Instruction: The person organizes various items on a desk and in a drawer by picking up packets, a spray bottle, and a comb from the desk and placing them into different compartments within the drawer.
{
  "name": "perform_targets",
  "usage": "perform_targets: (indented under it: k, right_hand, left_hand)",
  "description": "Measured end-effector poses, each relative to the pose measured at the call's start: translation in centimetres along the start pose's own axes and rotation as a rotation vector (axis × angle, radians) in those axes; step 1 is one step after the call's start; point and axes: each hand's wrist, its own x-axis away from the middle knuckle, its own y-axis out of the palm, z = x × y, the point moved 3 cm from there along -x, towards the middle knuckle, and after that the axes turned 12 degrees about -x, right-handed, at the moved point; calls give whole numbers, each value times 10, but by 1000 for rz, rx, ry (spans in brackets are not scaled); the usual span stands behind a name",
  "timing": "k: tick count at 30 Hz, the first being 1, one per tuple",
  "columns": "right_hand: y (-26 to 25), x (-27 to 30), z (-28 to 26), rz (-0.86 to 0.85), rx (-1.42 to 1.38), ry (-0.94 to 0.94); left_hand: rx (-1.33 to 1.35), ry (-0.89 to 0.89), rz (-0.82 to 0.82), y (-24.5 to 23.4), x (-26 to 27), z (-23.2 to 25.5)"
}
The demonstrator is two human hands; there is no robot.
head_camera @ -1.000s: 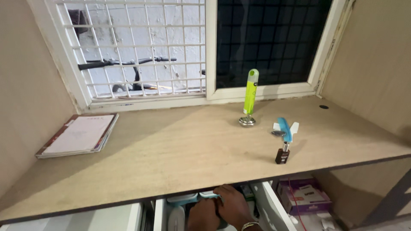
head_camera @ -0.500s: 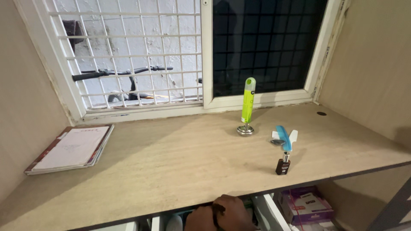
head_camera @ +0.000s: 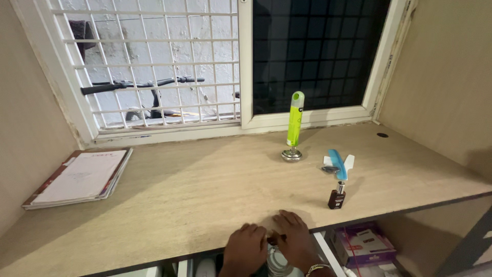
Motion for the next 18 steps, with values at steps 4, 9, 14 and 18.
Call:
perform_targets:
  k: [4, 9, 14, 18]
  right_hand:
    - [10, -8, 17, -70, 111, -41]
    - [1, -24, 20, -112, 114, 67]
    - [2, -55, 59, -76, 92, -51]
    - [9, -76, 94, -25, 46, -134]
  left_hand:
    - [42, -35, -112, -4, -25, 3]
    - [36, -52, -108, 13, -55, 5]
    - [-17, -53, -177, 30, -74, -1]
    - [18, -96, -220, 33, -95, -8]
